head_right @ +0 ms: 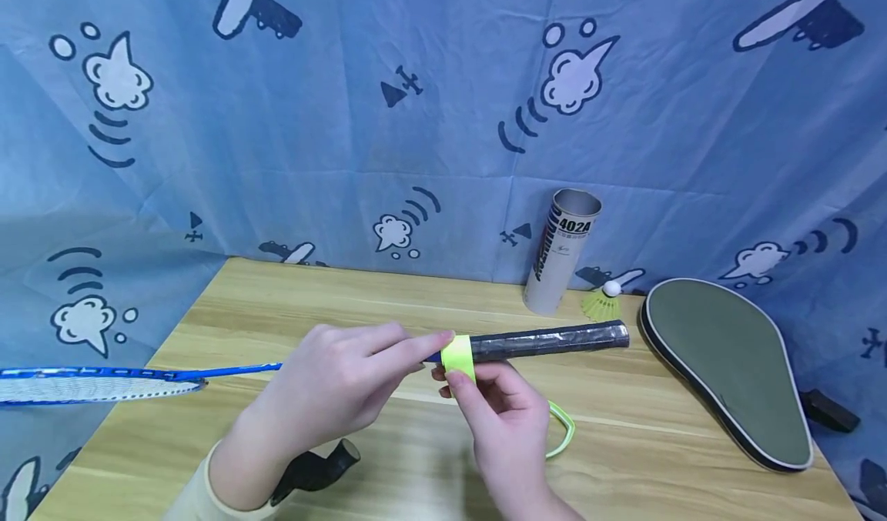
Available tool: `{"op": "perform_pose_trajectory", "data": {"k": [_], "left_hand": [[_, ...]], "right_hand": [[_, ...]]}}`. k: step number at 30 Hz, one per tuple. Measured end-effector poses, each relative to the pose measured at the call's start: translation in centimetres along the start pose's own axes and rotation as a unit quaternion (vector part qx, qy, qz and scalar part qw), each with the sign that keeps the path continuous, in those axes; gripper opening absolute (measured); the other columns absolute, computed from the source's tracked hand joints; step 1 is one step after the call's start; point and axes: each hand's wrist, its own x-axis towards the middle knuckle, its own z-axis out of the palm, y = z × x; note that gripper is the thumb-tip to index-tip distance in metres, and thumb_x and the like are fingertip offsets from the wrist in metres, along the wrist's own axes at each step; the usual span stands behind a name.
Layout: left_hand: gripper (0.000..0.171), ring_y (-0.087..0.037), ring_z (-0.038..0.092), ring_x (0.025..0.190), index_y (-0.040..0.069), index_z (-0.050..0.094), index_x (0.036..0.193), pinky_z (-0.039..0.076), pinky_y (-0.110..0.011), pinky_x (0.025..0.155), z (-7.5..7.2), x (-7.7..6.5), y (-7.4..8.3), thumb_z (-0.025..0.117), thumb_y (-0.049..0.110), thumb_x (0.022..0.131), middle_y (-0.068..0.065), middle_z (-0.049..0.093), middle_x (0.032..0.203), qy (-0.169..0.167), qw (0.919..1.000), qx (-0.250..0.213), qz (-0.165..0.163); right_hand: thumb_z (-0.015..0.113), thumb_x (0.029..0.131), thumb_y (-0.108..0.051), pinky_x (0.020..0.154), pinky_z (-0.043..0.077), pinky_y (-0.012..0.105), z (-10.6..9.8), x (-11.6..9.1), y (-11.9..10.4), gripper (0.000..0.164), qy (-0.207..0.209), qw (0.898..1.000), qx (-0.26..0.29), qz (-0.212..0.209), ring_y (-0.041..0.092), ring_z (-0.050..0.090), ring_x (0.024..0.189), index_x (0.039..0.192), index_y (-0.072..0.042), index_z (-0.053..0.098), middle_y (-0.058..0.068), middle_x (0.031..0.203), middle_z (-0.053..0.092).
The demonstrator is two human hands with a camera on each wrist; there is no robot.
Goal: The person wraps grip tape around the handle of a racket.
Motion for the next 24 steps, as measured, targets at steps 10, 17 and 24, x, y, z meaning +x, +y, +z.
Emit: {"op": "perform_pose_trajectory", "data": {"k": [10,17,24], "left_hand": [[0.045,-0.003,0.044,0.052,0.021,0.068,0.133,0.032,-0.017,0.045,-0.5,-0.1,0.0,0.067,0.004,0.091,0.012,0.064,0.080,-0.060,0.9973,-0.035,-0.023],[0.020,-0.001,0.060,0.064,0.018,0.068,0.117,0.049,-0.022,0.052,-0.8,0.2,-0.1,0.072,0.020,0.097,0.013,0.071,0.090,-0.087,0.9940,-0.040,-0.053],[0.004,-0.009,0.064,0.073,0.015,0.070,0.100,0.054,-0.024,0.058,-0.6,-1.3,-1.2,0.071,0.019,0.099,0.007,0.067,0.087,-0.013,0.9959,0.012,-0.089]], "right_hand": [[0.054,0.097,0.017,0.077,0.061,0.033,-0.4,0.5,0.8,0.024,-0.049,0.998,0.042,0.024,0.020,0.075,0.086,0.116,0.010,0.067,0.011,0.103,0.076],[0.048,0.097,0.021,0.077,0.061,0.033,-0.3,1.1,1.0,0.027,-0.035,0.989,0.143,0.025,0.021,0.074,0.078,0.108,0.009,0.069,0.014,0.098,0.076],[0.051,0.098,0.018,0.074,0.062,0.035,-0.6,1.5,-0.1,0.020,0.031,0.990,0.127,0.044,0.024,0.075,0.071,0.104,0.010,0.068,0.018,0.092,0.076]]}}
